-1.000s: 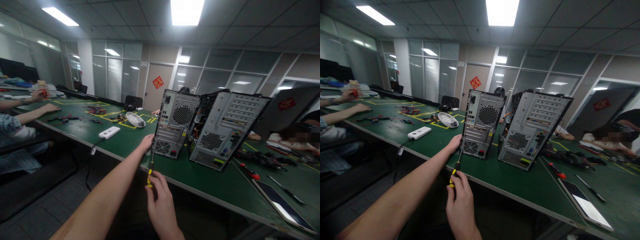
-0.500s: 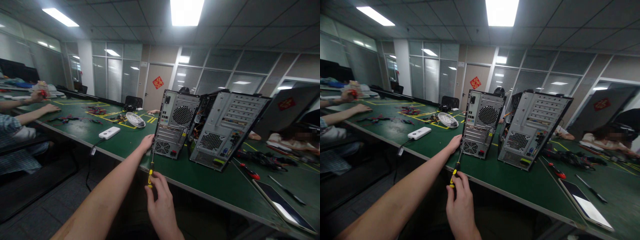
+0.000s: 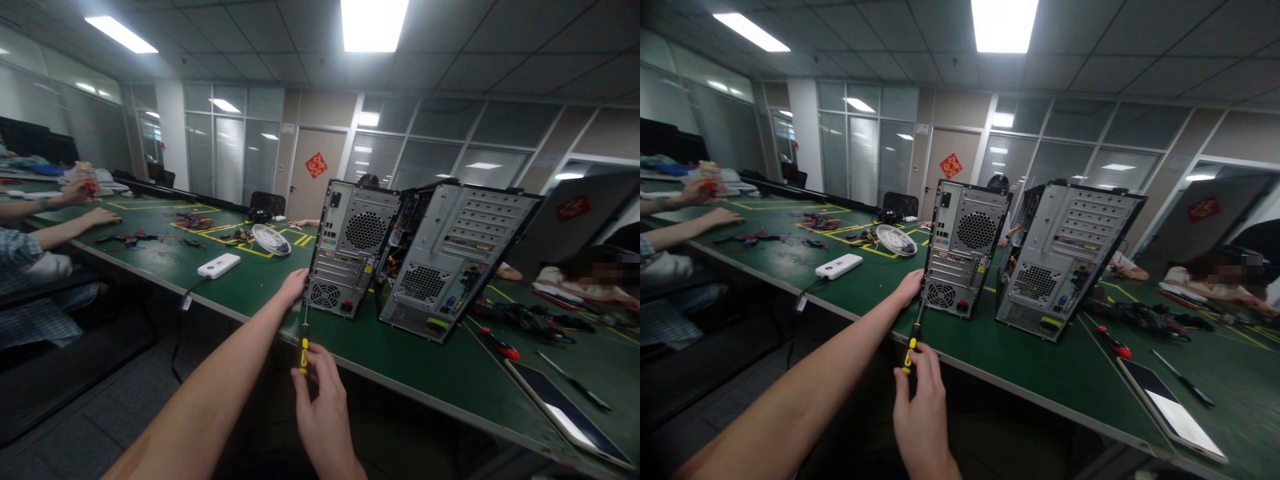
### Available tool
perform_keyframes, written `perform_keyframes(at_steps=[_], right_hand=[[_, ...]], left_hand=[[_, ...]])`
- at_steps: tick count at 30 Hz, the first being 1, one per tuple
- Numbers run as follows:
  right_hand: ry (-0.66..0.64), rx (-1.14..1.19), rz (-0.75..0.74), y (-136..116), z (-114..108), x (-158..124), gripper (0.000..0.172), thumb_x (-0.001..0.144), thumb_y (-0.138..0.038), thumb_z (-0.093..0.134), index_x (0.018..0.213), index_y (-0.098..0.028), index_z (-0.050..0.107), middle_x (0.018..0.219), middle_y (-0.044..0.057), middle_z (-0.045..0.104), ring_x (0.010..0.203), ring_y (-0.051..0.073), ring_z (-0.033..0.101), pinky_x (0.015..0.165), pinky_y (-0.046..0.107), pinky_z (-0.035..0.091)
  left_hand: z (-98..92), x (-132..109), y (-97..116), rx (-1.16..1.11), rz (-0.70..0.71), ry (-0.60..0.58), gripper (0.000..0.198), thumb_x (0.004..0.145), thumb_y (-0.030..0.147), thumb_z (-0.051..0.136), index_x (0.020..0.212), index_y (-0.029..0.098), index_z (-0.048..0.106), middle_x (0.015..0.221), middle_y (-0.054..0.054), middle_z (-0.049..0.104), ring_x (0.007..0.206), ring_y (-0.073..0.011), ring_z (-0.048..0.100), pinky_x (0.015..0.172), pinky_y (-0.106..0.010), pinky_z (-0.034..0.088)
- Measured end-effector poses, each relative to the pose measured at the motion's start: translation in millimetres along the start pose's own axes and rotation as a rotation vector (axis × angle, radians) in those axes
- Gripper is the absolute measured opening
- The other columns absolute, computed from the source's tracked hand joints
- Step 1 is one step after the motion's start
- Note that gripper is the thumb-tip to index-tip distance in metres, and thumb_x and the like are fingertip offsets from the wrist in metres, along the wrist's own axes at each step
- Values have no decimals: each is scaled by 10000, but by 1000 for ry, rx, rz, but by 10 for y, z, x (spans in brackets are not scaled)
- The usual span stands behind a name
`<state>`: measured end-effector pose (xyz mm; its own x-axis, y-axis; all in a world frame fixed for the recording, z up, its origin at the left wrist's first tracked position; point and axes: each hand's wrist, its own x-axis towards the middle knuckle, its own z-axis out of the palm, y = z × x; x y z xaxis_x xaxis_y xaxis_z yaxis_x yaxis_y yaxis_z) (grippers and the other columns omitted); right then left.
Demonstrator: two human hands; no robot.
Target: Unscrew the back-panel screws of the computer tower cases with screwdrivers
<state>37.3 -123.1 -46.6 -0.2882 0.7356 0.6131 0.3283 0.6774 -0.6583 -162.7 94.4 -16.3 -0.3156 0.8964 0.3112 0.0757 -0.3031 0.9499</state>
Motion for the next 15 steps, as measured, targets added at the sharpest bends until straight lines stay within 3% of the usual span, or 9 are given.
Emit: perform_keyframes(at_steps=[4,15], right_hand=[[-15,-90,-56,-19,-22,-4,337,1019,-196,520,1287,-270,710,1397,119,631,1235,252,683,1049,397,576],[-88,-88,-106,-7,6,-31,376,993,-132,519,1295,-209,730,1461,148,590,1218,240,692,1084,385,564]], left_hand=[[7,-10,14,-7,-11,3,405,893,484,555,1001,165,781,970,-78,768,869,-219,643,908,-343,483],[10,-30,48,-4,11,4,376,888,464,553,944,164,772,973,-84,768,884,-227,642,877,-339,479]])
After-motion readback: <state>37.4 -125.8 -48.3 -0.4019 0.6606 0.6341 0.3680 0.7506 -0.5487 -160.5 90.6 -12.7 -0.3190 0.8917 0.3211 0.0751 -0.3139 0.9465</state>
